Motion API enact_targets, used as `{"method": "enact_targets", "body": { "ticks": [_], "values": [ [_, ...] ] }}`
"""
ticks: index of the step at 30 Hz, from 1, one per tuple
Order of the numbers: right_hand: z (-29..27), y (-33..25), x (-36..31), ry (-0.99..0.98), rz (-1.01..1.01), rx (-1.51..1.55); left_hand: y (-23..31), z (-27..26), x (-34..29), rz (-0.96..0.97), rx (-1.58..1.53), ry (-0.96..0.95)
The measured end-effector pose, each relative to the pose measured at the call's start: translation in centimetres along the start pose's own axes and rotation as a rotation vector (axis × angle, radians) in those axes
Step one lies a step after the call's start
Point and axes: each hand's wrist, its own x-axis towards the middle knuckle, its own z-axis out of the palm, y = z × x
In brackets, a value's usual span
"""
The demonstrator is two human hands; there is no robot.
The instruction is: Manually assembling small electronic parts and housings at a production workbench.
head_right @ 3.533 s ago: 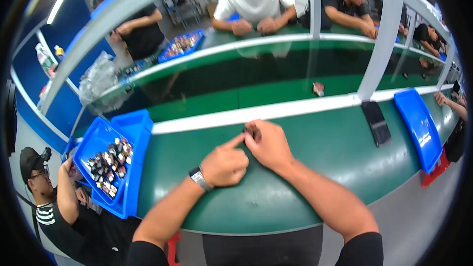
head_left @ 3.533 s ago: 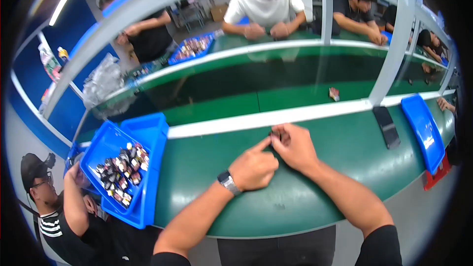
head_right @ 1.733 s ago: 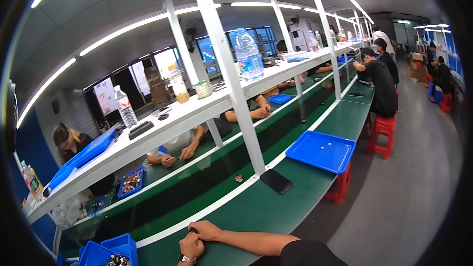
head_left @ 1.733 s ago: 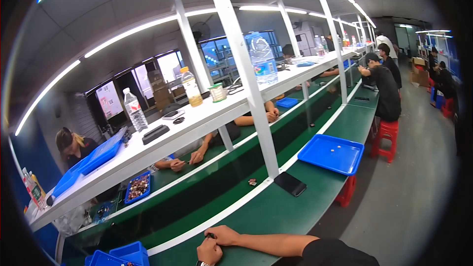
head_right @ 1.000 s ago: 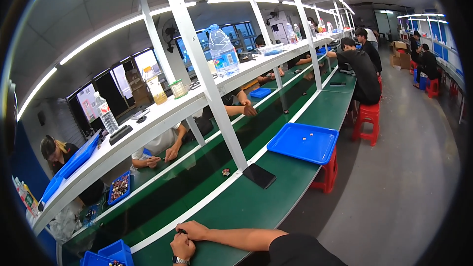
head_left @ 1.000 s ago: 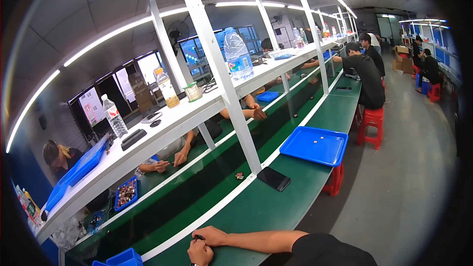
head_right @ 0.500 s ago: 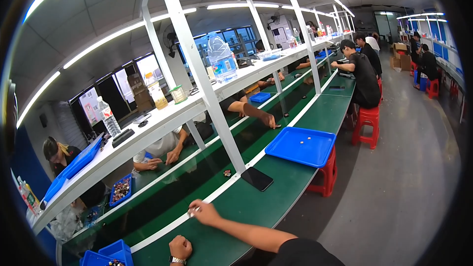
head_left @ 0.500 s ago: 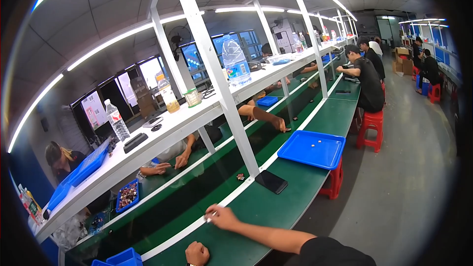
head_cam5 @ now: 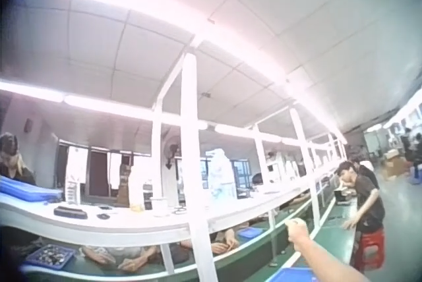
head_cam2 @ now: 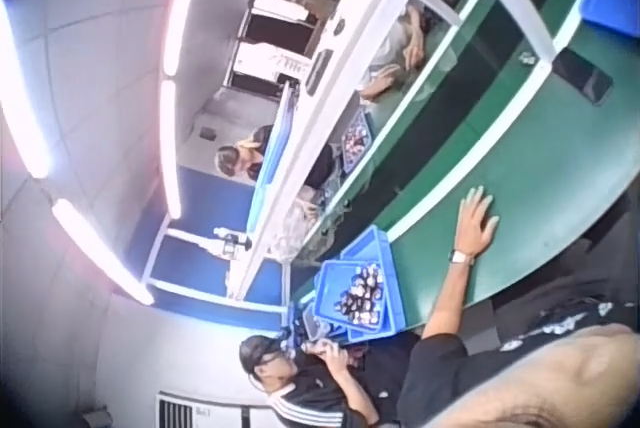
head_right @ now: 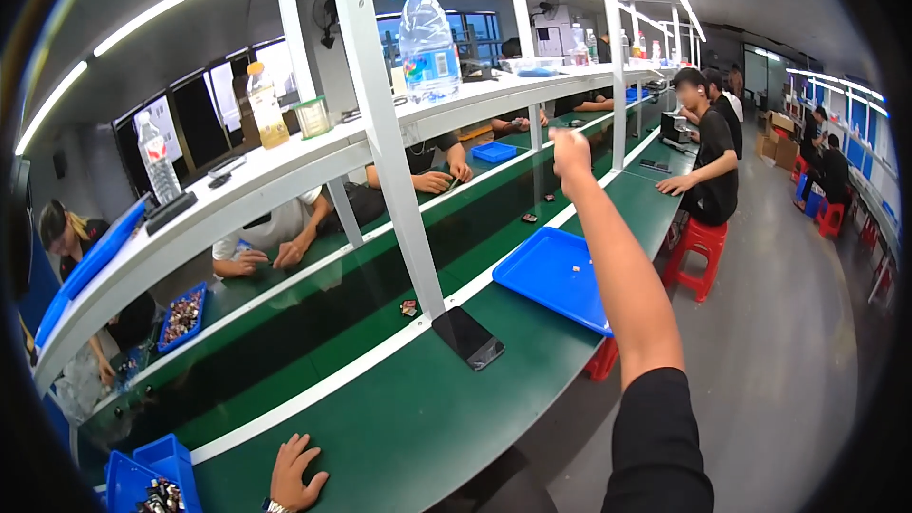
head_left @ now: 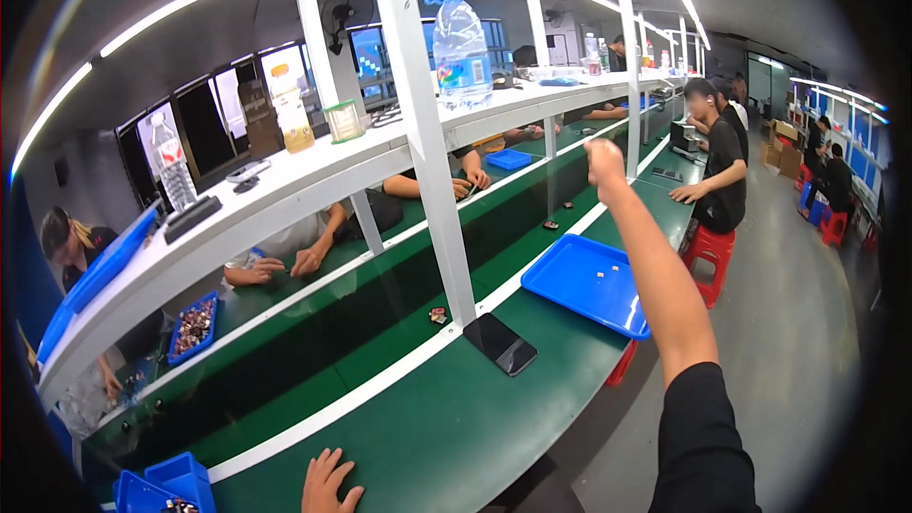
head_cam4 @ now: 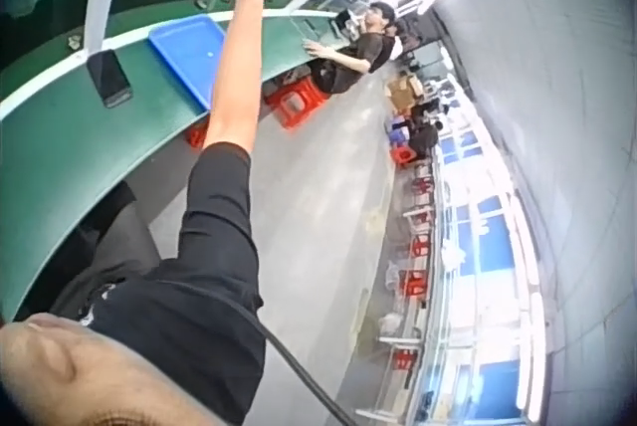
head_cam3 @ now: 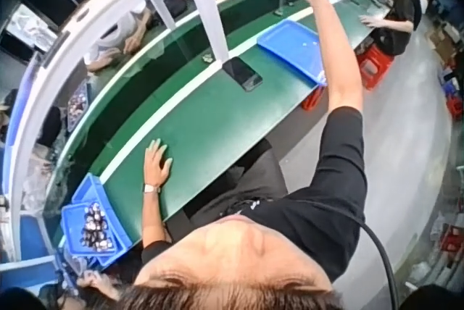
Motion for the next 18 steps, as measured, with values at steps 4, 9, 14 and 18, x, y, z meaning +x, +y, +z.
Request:
{"method": "enact_targets", "body": {
  "ticks": [4,9,14,18],
  "values": [
    [8.2,-2.8,9.5,0.383,-0.532,-0.540,0.6,-0.2,0.4,-0.043,-0.022,-0.048],
    [12.2,-5.2,16.2,0.029,-0.618,-0.844,2.0,-1.4,1.4,-0.159,-0.017,-0.115],
    [12.7,-2.3,23.7,-0.177,-0.466,-1.163,1.5,-1.2,1.7,-0.220,-0.051,-0.129],
    [14.2,-0.6,28.0,-0.159,-0.269,-1.216,1.5,-1.0,1.8,-0.275,-0.057,-0.133]
  ]
}}
